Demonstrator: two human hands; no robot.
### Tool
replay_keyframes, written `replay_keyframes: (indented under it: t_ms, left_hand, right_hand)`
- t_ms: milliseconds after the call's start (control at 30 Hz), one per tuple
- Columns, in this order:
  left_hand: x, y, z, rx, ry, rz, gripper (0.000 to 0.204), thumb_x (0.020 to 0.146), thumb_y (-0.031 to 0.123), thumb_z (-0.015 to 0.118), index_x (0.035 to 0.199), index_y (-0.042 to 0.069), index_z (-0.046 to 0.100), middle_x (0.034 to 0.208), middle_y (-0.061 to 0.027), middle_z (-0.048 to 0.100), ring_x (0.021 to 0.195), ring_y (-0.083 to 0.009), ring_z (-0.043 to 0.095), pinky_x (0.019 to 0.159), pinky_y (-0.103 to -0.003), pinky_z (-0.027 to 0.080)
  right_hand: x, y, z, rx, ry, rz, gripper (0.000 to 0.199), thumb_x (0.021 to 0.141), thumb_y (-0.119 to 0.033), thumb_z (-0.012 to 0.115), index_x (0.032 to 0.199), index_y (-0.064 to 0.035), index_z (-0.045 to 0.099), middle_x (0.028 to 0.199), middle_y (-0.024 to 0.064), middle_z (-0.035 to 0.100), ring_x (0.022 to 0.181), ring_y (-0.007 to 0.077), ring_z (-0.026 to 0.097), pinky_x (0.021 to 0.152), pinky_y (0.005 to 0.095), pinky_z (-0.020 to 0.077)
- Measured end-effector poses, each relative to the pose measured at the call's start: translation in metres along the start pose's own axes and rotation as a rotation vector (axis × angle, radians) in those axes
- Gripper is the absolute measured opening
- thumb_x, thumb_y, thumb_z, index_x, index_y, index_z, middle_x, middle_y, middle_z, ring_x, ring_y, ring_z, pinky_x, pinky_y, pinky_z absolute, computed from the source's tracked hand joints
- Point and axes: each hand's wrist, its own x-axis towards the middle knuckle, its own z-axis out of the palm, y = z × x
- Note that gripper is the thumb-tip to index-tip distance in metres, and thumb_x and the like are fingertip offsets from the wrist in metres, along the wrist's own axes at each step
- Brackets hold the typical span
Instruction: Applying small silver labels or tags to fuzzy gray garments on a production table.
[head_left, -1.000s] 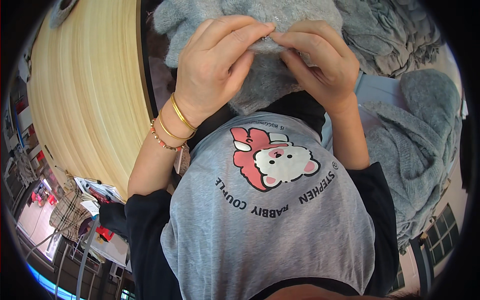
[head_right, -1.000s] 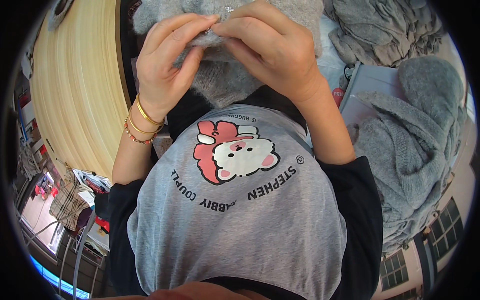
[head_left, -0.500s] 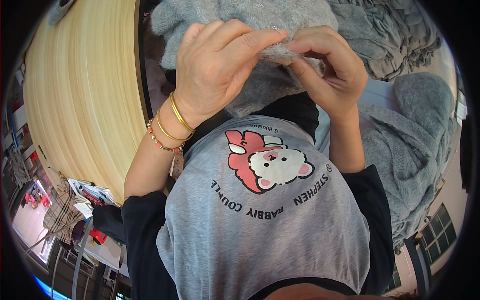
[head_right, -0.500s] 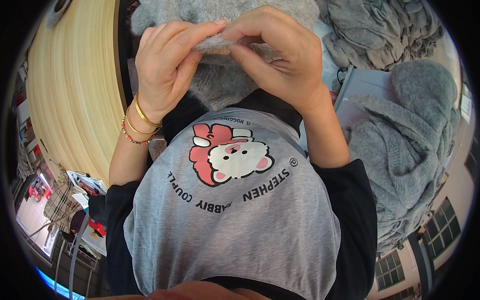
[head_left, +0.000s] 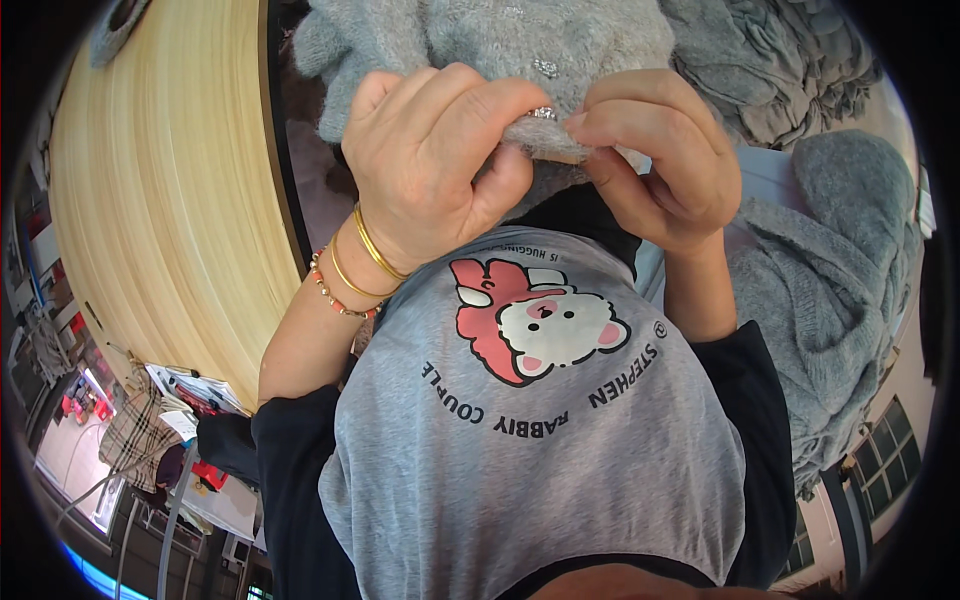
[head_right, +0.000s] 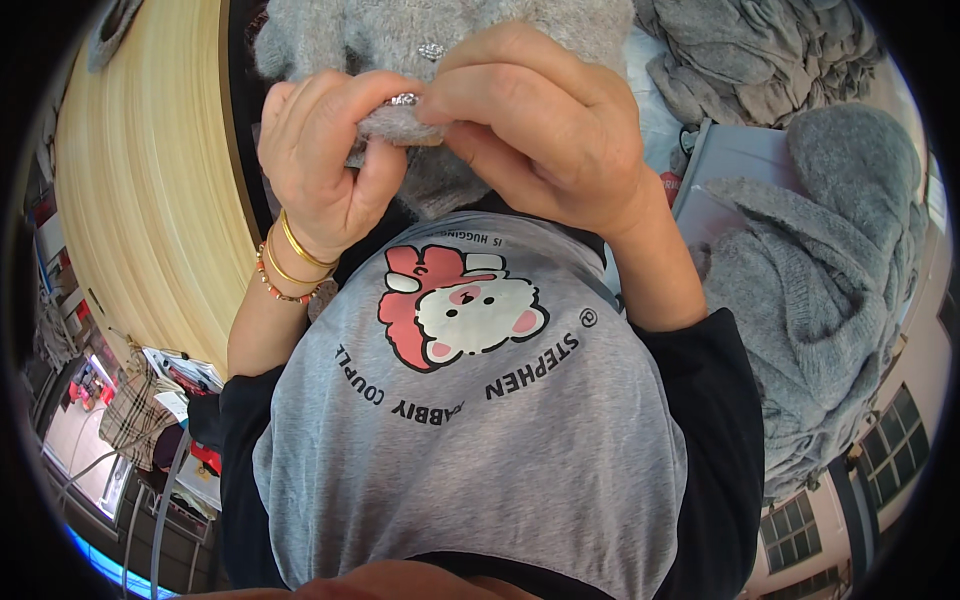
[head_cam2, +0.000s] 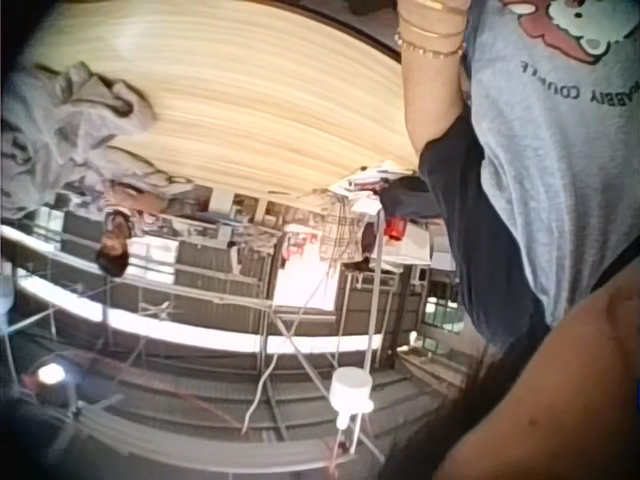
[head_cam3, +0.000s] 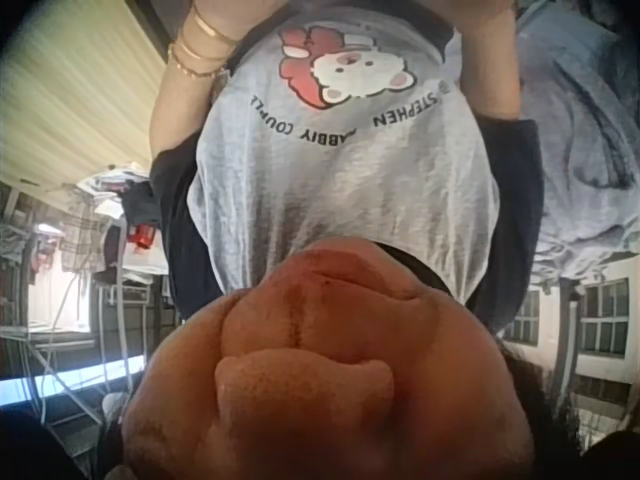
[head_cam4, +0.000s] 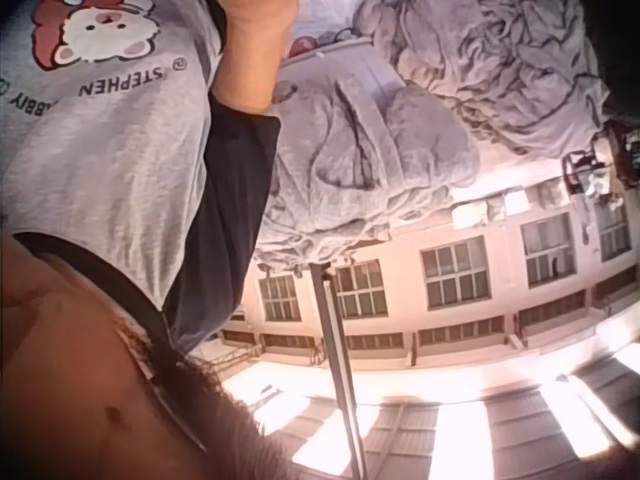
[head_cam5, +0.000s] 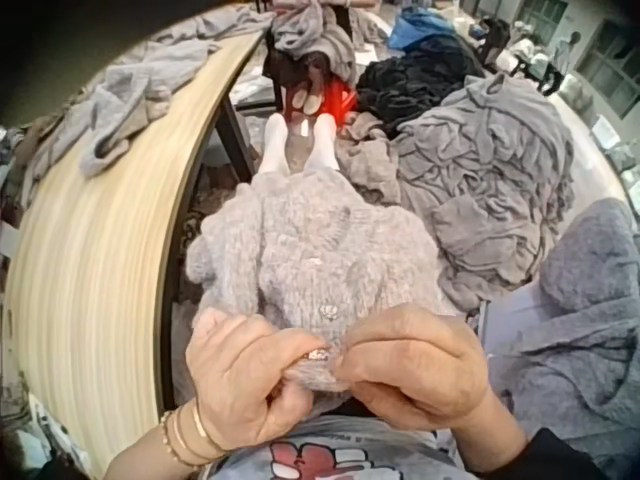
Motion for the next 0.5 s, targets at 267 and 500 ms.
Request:
replay_keyframes:
  t_ms: [267, 500]
  left_hand:
    - [0.015, -0.003, -0.003, -0.069, -0.027, -0.122, 0.024, 0.076, 0.009, 0.065, 0.099, 0.015, 0.071, 0.068, -0.0013, 0.052, 0.06, -0.0205, 0.052, 0.062, -0.033, 0.033]
    - [0.035, -0.019, -0.021, 0.061, -0.266, -0.215, 0.011, 0.094, 0.01, 0.059, 0.099, 0.005, 0.068, 0.081, -0.0003, 0.064, 0.075, -0.01, 0.059, 0.07, -0.022, 0.046]
  right_hand:
    - [-0.022, 0.021, 0.004, 0.342, 0.074, 0.304, 0.032, 0.08, 0.005, 0.069, 0.111, 0.0036, 0.06, 0.113, 0.0118, 0.06, 0.091, 0.0173, 0.06, 0.077, 0.0267, 0.0491]
    - [-0.041, 0.032, -0.004, 0.065, -0.044, 0.605, 0.026, 0.088, 0.0, 0.066, 0.113, -0.0023, 0.059, 0.1, -0.0005, 0.061, 0.087, 0.0059, 0.056, 0.076, 0.0202, 0.0453]
